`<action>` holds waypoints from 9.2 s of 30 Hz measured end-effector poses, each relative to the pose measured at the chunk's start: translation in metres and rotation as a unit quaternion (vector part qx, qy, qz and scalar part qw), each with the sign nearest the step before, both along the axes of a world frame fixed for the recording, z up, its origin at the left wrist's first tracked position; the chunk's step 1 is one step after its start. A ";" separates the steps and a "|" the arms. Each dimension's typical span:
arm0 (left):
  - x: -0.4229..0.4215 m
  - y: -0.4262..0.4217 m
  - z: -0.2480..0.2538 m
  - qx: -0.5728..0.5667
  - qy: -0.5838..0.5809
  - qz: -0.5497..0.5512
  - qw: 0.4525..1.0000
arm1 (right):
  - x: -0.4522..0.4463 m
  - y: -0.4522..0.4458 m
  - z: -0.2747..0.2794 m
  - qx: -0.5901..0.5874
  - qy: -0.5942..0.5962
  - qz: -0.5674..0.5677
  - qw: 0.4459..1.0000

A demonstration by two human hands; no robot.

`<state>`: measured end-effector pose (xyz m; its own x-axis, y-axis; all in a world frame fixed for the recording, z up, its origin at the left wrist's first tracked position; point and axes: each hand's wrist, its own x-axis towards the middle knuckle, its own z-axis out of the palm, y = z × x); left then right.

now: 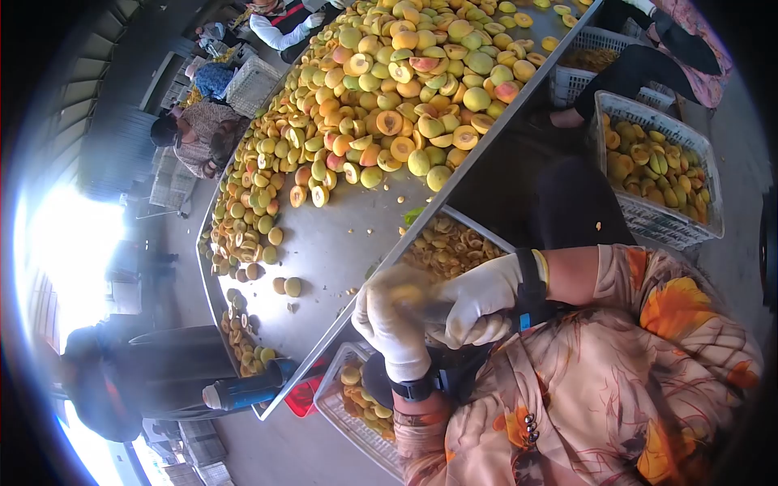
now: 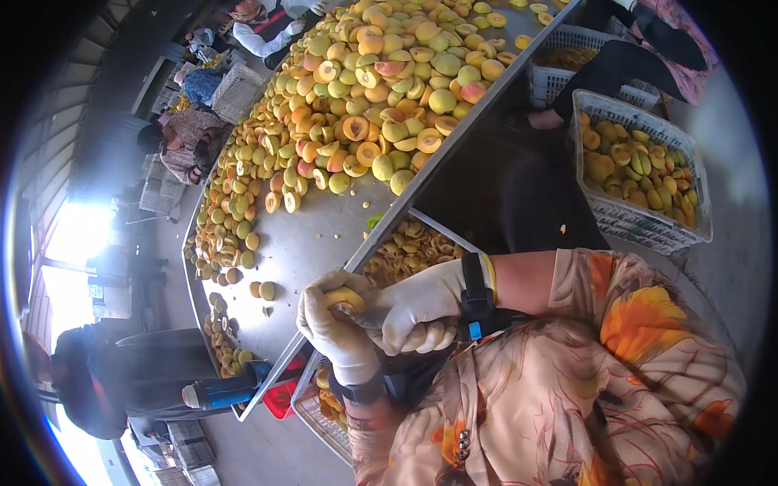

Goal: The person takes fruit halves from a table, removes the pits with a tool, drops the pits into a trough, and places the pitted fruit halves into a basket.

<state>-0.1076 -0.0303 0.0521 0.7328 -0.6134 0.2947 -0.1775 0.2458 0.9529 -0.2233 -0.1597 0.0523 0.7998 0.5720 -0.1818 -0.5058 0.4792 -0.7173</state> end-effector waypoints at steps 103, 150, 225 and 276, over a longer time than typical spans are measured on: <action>0.013 0.013 -0.032 -0.001 0.075 0.113 0.991 | 0.039 0.016 -0.049 -0.364 -0.349 -0.199 0.840; 0.137 -0.170 -0.063 0.391 -0.278 -0.108 0.871 | 0.003 -0.025 -0.123 -0.630 -0.197 -0.004 0.751; 0.003 0.018 -0.018 -0.035 0.203 -0.005 0.979 | 0.019 0.012 -0.014 -0.109 -0.044 -0.005 0.993; 0.033 0.140 -0.017 0.144 0.059 0.217 0.964 | 0.039 0.026 -0.087 -0.512 -0.238 -0.304 0.767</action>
<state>-0.0748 0.1096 0.0350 0.9569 -0.2847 0.0574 -0.0905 -0.1046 0.9904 -0.1847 -0.1337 -0.0348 0.9777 -0.1806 0.1075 0.0232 -0.4157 -0.9092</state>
